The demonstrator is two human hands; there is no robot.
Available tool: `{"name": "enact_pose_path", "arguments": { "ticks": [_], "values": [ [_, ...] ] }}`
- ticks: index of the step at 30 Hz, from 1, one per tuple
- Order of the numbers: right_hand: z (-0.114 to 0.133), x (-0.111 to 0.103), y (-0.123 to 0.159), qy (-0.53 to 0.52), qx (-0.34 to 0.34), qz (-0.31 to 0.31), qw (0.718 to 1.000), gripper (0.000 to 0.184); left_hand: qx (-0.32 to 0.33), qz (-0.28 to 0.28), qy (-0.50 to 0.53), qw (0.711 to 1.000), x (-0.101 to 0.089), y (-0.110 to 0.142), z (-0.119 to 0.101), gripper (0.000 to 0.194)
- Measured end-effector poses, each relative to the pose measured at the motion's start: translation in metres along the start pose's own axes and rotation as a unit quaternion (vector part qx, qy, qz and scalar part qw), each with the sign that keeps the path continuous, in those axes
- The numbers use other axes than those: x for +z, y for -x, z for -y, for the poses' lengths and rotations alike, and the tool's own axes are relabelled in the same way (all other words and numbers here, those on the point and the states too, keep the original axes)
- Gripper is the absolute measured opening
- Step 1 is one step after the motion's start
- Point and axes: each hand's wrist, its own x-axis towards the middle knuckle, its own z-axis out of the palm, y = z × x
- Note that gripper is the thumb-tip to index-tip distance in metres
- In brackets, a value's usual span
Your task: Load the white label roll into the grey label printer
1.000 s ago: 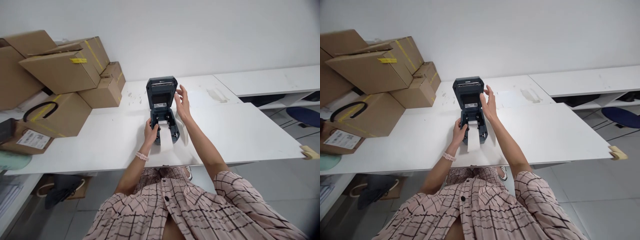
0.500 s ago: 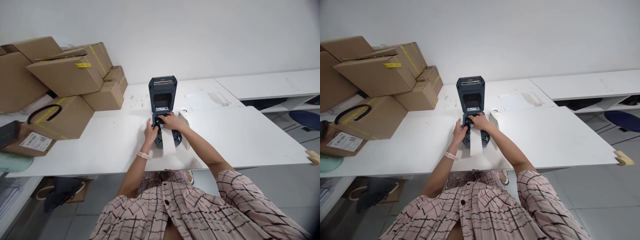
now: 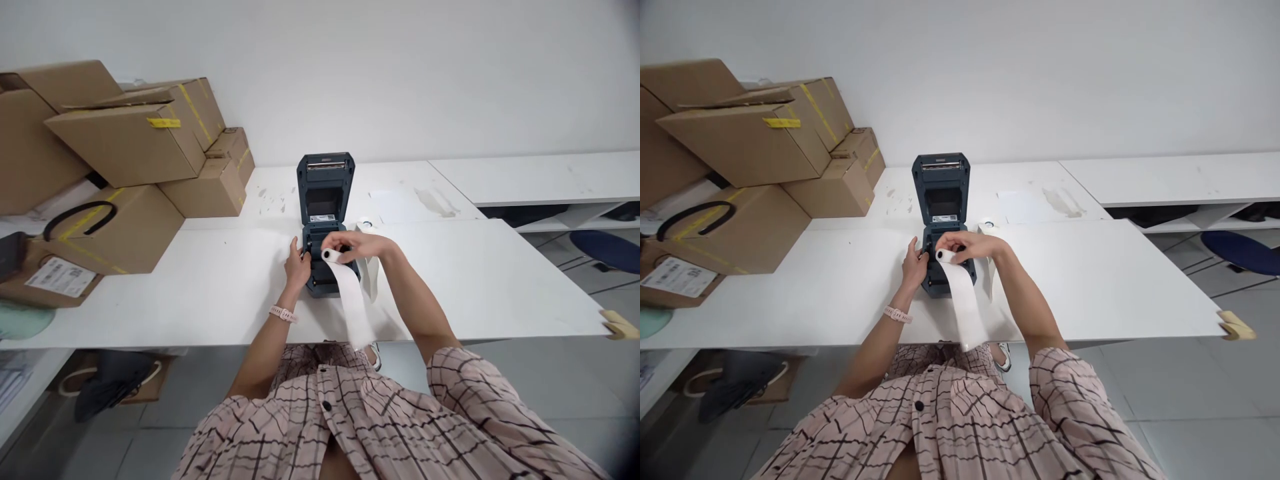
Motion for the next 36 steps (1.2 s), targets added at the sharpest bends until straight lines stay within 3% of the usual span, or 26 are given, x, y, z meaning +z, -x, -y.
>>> {"name": "enact_pose_path", "arguments": {
  "ticks": [3,5,8,10,16,21,25,28,31,33,36],
  "values": [
    [0.000,0.003,0.076,-0.093,-0.069,-0.094,0.989,0.039,0.004,-0.003,0.005,1.000,0.000,0.002,-0.001,0.068],
    [-0.011,0.007,0.128,-0.119,-0.065,-0.180,0.974,0.036,0.007,-0.007,0.007,1.000,0.000,0.002,-0.002,0.067],
    [-0.041,0.009,0.180,-0.127,0.044,-0.299,0.945,0.033,0.009,-0.015,0.002,1.000,0.001,0.002,-0.002,0.063],
    [-0.064,0.008,0.190,-0.133,0.119,-0.342,0.923,0.033,0.009,-0.021,0.001,1.000,0.002,0.002,-0.001,0.062],
    [-0.123,0.014,0.155,-0.203,0.199,-0.398,0.872,0.044,0.001,-0.025,0.029,0.999,0.003,-0.001,0.005,0.061],
    [-0.130,0.017,0.158,-0.207,0.182,-0.410,0.870,0.065,0.013,-0.016,-0.007,1.000,0.004,-0.004,0.007,0.061],
    [-0.116,-0.014,0.153,-0.170,0.156,-0.410,0.883,0.066,0.030,-0.021,-0.039,0.999,0.004,-0.005,0.007,0.065],
    [-0.111,-0.044,0.119,-0.093,0.184,-0.367,0.907,0.077,0.038,-0.019,-0.031,0.999,0.004,-0.004,0.005,0.067],
    [-0.113,-0.060,0.076,-0.082,0.244,-0.296,0.920,0.093,0.027,-0.022,-0.027,0.999,0.004,-0.002,0.002,0.065],
    [-0.116,-0.060,0.055,-0.093,0.267,-0.271,0.920,0.085,0.018,-0.022,-0.025,0.999,0.003,0.000,0.000,0.064],
    [-0.112,-0.051,0.043,-0.091,0.257,-0.284,0.919,0.057,0.016,-0.011,-0.022,1.000,0.002,0.004,-0.004,0.062]
  ]
}}
